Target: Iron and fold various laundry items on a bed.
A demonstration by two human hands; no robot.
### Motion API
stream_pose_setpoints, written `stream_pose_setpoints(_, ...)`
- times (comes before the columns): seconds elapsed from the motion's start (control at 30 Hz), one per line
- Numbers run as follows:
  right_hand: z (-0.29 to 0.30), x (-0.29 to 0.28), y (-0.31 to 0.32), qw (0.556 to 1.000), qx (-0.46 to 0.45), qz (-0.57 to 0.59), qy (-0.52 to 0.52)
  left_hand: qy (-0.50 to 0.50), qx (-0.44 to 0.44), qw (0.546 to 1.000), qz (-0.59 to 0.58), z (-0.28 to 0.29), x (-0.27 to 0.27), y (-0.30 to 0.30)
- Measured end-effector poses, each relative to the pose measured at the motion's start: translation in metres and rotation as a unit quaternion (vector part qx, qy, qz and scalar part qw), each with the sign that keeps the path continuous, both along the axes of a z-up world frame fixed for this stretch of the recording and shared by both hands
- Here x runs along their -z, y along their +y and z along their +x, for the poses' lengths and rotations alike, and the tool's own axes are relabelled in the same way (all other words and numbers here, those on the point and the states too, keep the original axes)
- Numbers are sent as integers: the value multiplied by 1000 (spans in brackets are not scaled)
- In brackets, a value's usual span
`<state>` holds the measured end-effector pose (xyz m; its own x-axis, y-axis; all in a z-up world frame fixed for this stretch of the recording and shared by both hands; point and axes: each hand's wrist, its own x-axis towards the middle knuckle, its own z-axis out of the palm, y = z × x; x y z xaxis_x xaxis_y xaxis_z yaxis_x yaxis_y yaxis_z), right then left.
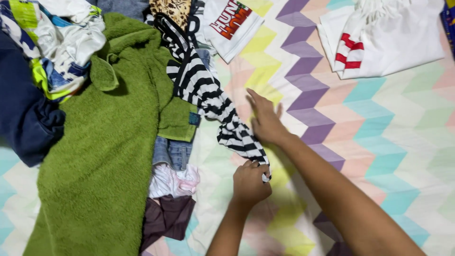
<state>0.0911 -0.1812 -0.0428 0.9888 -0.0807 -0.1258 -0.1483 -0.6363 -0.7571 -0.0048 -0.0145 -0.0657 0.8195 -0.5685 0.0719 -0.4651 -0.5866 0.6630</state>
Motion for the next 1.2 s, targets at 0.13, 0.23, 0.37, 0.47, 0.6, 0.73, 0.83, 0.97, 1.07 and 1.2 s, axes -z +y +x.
stream_pose_setpoints(0.13,1,-14,33,976,-145,-140,-78,104,103,982,116,-7,-23,-9)
stream_pose_setpoints(0.23,-15,23,10,890,-294,-332,-109,219,163,943,188,-16,-26,-5)
stream_pose_setpoints(0.37,-70,19,-108,918,-130,-364,-88,234,52,941,238,-18,-21,11)
stream_pose_setpoints(0.47,-156,-19,-179,911,-38,-403,-75,170,-98,954,225,-18,-33,23)
stream_pose_setpoints(0.6,-271,-35,-225,873,-5,-483,-68,-21,-166,969,184,-24,-54,4)
stream_pose_setpoints(0.73,-316,-48,-229,876,53,-460,-137,-144,-182,960,155,-29,-63,-13)
stream_pose_setpoints(0.83,-327,-49,-237,873,122,-425,-206,-166,-259,925,223,-32,-39,-5)
stream_pose_setpoints(0.97,-342,-43,-265,867,152,-416,-231,-87,-381,871,298,-32,-2,17)
stream_pose_setpoints(1.07,-348,-74,-277,857,189,-406,-255,-137,-427,853,267,-33,0,23)
stream_pose_setpoints(1.2,-350,-142,-282,808,219,-421,-349,-297,-445,842,70,-23,4,34)
